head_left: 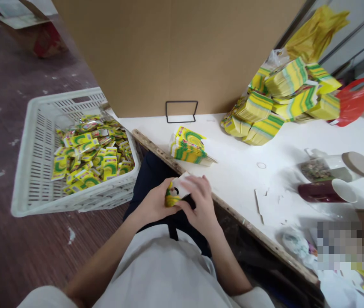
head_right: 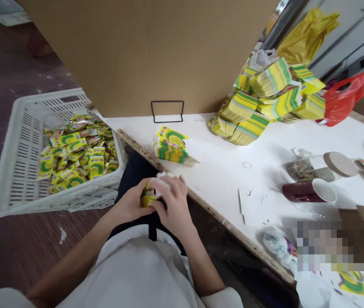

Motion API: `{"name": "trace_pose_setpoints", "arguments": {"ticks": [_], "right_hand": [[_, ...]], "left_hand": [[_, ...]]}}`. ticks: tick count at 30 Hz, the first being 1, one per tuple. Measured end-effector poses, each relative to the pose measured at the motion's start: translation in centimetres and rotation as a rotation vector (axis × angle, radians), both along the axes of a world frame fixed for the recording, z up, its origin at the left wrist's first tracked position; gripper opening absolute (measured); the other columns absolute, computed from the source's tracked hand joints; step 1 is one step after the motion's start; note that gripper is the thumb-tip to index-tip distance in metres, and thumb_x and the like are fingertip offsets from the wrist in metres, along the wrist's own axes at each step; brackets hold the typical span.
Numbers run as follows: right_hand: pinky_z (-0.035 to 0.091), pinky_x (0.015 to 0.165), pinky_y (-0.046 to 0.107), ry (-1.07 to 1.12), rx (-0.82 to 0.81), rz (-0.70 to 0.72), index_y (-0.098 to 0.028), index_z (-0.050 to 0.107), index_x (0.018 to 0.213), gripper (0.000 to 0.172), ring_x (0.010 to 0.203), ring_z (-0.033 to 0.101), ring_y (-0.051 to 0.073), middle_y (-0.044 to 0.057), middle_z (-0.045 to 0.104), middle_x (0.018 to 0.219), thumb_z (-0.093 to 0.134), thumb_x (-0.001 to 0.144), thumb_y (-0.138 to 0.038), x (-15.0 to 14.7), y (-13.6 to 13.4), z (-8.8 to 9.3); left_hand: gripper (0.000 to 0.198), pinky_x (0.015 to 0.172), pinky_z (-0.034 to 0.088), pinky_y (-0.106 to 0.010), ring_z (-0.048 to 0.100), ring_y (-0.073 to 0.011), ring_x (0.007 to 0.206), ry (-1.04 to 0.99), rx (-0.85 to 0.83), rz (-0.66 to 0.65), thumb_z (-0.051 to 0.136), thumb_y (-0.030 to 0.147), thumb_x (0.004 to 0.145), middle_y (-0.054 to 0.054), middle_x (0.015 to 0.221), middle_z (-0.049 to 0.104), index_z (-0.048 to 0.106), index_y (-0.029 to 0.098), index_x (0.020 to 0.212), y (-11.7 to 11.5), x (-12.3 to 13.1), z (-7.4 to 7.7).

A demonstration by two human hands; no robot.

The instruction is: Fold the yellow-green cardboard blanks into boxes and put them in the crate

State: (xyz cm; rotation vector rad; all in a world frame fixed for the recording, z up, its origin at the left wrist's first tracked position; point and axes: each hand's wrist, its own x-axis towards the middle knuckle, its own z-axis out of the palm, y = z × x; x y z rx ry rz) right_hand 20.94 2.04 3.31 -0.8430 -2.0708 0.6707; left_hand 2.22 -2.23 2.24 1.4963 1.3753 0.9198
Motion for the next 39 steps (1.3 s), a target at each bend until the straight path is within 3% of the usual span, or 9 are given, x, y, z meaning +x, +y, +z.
{"name": "trace_pose_setpoints", "arguments": {"ticks": [3,6,10,17,22,25,28,34,39], "right_hand": [[0.043,0.111,0.053,0.273,-0.247,-0.229,-0.027,0.036,0.149,0.068,0.136,0.048,0.030,0.015,0.049,0.146,0.068,0.089,-0.035,-0.5,-0.1,-1.7],[0.052,0.104,0.043,0.385,-0.556,-0.114,-0.023,0.040,0.145,0.062,0.129,0.057,0.027,0.015,0.055,0.142,0.065,0.091,-0.039,-1.1,0.0,-3.2],[0.055,0.100,0.042,0.406,-0.696,-0.004,-0.022,0.056,0.131,0.049,0.115,0.067,0.026,0.011,0.070,0.122,0.065,0.090,-0.045,-1.7,0.1,-3.9],[0.037,0.121,0.043,0.178,-0.562,0.201,-0.029,0.029,0.158,0.066,0.145,0.043,0.023,0.006,0.042,0.158,0.054,0.097,-0.028,-1.4,-0.4,-2.5],[0.039,0.120,0.043,0.162,-0.407,0.024,-0.032,0.045,0.151,0.054,0.142,0.048,0.020,0.003,0.051,0.152,0.043,0.100,-0.017,-0.9,-0.1,-3.2],[0.037,0.120,0.045,0.112,-0.352,-0.001,-0.032,0.038,0.155,0.057,0.148,0.038,0.024,0.006,0.039,0.160,0.050,0.100,-0.024,-0.2,0.4,-3.5],[0.040,0.118,0.045,-0.021,-0.333,0.165,-0.031,0.043,0.152,0.061,0.150,0.033,0.029,0.008,0.024,0.166,0.064,0.094,-0.030,0.5,0.7,-3.1],[0.042,0.116,0.048,-0.093,-0.352,0.314,-0.026,0.073,0.117,0.026,0.146,0.041,0.031,0.012,0.040,0.159,0.067,0.092,-0.032,1.7,2.0,-1.5],[0.035,0.120,0.053,-0.026,-0.305,0.256,-0.022,0.053,0.138,0.048,0.151,0.029,0.030,0.017,0.035,0.159,0.064,0.094,-0.036,1.2,1.8,-1.9]], "left_hand": [[0.070,0.090,0.055,-0.040,0.069,-0.0275,0.101,0.110,0.056,0.072,0.080,0.029,0.071,-0.008,0.118,0.068,0.049,0.024,0.133,-0.3,1.7,-0.7],[0.075,0.093,0.054,-0.039,0.067,-0.0275,0.108,0.151,0.133,0.059,0.078,0.025,0.072,-0.010,0.128,0.062,0.042,0.025,0.138,-0.5,2.4,-1.5],[0.052,0.086,0.054,-0.035,0.067,-0.0249,0.103,0.172,0.238,0.051,0.072,0.021,0.073,-0.007,0.115,0.062,0.048,0.025,0.120,-0.6,2.6,-2.0],[0.064,0.065,0.052,-0.036,0.068,-0.0252,0.077,0.168,0.017,0.070,0.071,0.022,0.069,-0.005,0.096,0.064,0.038,0.023,0.125,-0.1,2.7,-2.1],[0.079,0.095,0.051,-0.048,0.059,-0.0343,0.118,0.247,0.180,0.186,0.069,0.009,0.059,-0.017,0.132,0.052,0.040,0.019,0.132,0.1,2.7,-2.9],[0.061,0.093,0.052,-0.048,0.063,-0.0320,0.108,0.313,0.148,0.143,0.067,0.008,0.061,-0.011,0.115,0.063,0.053,0.021,0.119,-0.1,1.6,-2.7],[0.055,0.088,0.054,-0.044,0.067,-0.0304,0.100,0.287,0.132,0.123,0.075,0.019,0.064,-0.009,0.110,0.069,0.057,0.023,0.116,-0.2,0.4,-2.0],[0.052,0.088,0.054,-0.040,0.070,-0.0277,0.095,0.283,0.210,0.062,0.081,0.029,0.064,-0.006,0.108,0.073,0.064,0.027,0.113,0.6,-0.6,-0.4],[0.055,0.091,0.053,-0.043,0.068,-0.0305,0.100,0.332,0.248,0.081,0.080,0.026,0.064,-0.007,0.110,0.072,0.064,0.026,0.117,1.1,-0.3,-0.1]]}}
